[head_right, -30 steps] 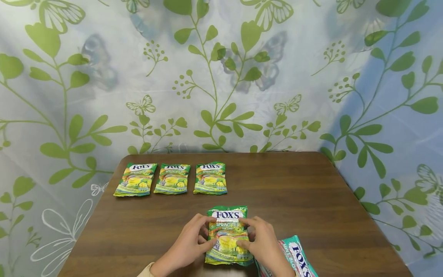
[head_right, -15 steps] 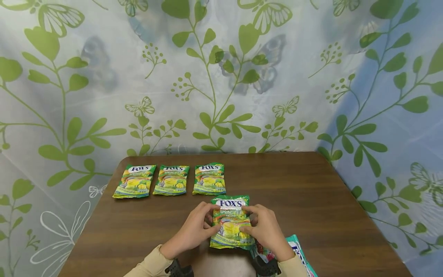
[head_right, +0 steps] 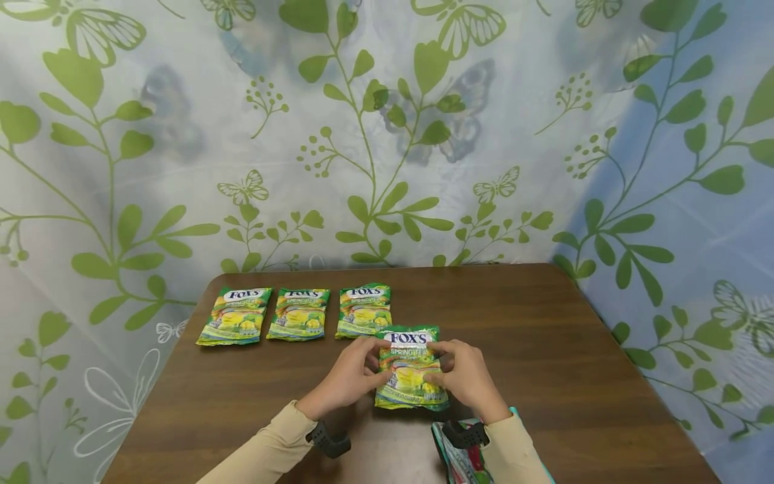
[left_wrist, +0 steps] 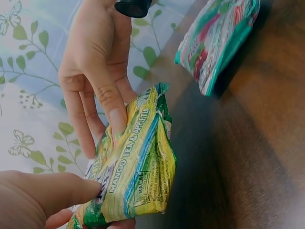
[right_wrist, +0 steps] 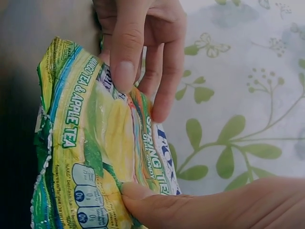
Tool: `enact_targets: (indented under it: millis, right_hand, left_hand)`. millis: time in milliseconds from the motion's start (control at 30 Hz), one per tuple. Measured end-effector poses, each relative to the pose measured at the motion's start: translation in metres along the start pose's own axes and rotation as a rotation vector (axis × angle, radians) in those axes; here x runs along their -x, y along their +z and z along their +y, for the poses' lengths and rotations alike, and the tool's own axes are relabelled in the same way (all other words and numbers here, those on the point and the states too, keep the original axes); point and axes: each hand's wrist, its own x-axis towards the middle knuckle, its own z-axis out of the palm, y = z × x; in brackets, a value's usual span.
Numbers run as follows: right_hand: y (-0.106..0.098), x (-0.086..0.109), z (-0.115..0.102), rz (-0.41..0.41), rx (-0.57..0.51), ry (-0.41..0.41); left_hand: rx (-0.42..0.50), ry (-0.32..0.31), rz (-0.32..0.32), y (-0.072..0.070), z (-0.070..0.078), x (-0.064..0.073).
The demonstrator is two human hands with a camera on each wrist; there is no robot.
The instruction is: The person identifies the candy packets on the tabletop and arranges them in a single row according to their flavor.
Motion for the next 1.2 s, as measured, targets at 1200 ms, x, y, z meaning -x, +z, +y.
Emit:
enact_targets:
  millis: [1200]
  right_hand:
    - [-0.026, -0.070, 0.035, 0.012, 0.054, -0.045]
  left_hand:
    - [-0.175, 0.000, 0.015, 0.006, -0.006, -0.087]
